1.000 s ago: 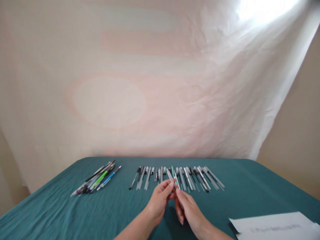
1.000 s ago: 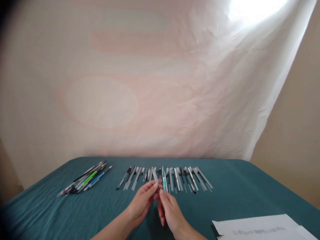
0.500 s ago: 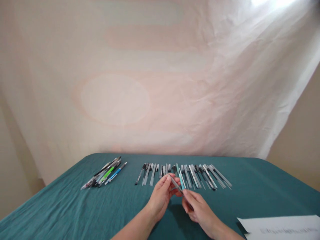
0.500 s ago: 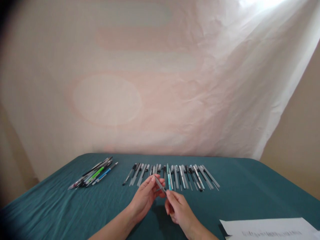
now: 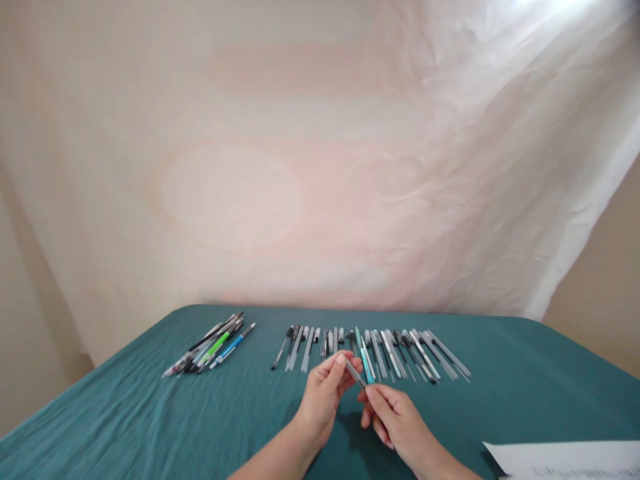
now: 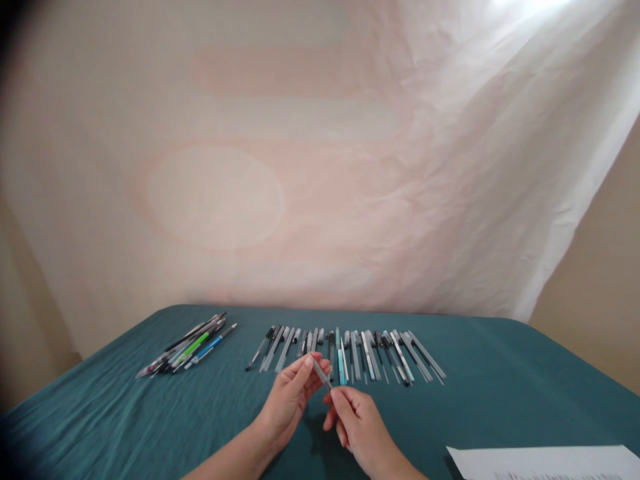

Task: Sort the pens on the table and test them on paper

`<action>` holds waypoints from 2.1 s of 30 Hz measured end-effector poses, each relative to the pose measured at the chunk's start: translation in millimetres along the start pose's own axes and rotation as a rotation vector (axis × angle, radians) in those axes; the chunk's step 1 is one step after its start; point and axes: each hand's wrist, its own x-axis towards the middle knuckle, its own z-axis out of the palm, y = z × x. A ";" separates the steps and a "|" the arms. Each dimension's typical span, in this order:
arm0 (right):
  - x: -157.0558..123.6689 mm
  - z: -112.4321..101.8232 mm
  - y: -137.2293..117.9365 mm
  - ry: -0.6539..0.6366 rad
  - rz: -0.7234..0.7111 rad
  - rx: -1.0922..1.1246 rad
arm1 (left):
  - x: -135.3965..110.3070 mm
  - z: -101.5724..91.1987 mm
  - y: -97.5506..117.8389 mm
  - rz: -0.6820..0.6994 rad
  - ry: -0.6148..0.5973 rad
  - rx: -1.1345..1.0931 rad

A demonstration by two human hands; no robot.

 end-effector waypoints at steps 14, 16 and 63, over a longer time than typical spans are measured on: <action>-4.1 -0.5 0.1 0.068 -0.114 -0.210 | -3.2 5.4 -1.9 0.012 0.075 0.018; -5.8 -0.2 -0.8 0.089 -0.132 -0.250 | -4.2 6.1 -1.6 0.013 0.076 0.021; -3.5 -3.1 -12.0 -0.103 0.060 0.148 | 3.3 3.0 8.7 0.000 0.138 0.047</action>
